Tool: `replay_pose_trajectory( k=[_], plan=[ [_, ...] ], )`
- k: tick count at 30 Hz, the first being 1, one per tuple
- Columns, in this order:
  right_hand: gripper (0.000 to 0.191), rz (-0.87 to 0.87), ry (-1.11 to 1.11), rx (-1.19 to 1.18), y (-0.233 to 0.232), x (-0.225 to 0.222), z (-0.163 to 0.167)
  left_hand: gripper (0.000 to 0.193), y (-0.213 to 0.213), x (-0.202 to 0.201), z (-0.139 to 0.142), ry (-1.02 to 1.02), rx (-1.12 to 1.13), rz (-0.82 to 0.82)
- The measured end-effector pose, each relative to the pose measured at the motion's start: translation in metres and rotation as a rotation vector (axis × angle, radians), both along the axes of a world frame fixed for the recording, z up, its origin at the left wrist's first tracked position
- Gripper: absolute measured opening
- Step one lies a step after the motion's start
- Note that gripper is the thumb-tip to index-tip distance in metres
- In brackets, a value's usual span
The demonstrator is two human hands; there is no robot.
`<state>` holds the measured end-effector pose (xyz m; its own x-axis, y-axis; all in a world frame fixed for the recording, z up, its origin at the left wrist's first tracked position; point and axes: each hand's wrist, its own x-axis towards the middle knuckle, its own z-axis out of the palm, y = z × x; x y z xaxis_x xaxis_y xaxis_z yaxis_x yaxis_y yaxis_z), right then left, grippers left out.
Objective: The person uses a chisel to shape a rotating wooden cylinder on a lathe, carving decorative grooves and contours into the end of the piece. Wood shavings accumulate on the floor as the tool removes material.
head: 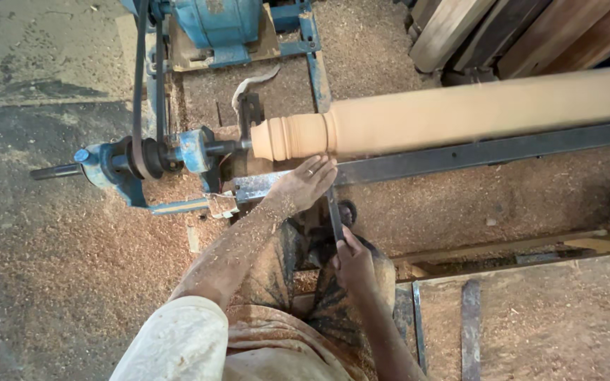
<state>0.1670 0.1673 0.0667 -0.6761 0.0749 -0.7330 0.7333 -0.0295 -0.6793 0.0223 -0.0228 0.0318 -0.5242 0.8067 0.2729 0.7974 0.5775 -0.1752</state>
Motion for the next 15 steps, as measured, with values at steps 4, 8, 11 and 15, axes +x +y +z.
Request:
replay_pose_trajectory(
  k=[4,8,11,15],
  plan=[
    [0.046,-0.031,-0.009,0.000,-0.005,0.002,-0.003,0.057,0.001,0.001,0.003,-0.077,0.016,0.040],
    [0.046,-0.061,-0.013,-0.024,-0.011,0.003,0.005,0.056,0.001,0.001,0.007,-0.055,0.022,0.043],
    [0.047,-0.048,0.004,-0.040,-0.016,0.003,0.012,0.056,0.001,0.001,0.009,-0.053,0.023,0.037],
    [0.047,-0.055,-0.004,-0.030,-0.020,0.003,0.019,0.056,0.001,0.003,0.010,0.000,0.034,0.048]
  ],
)
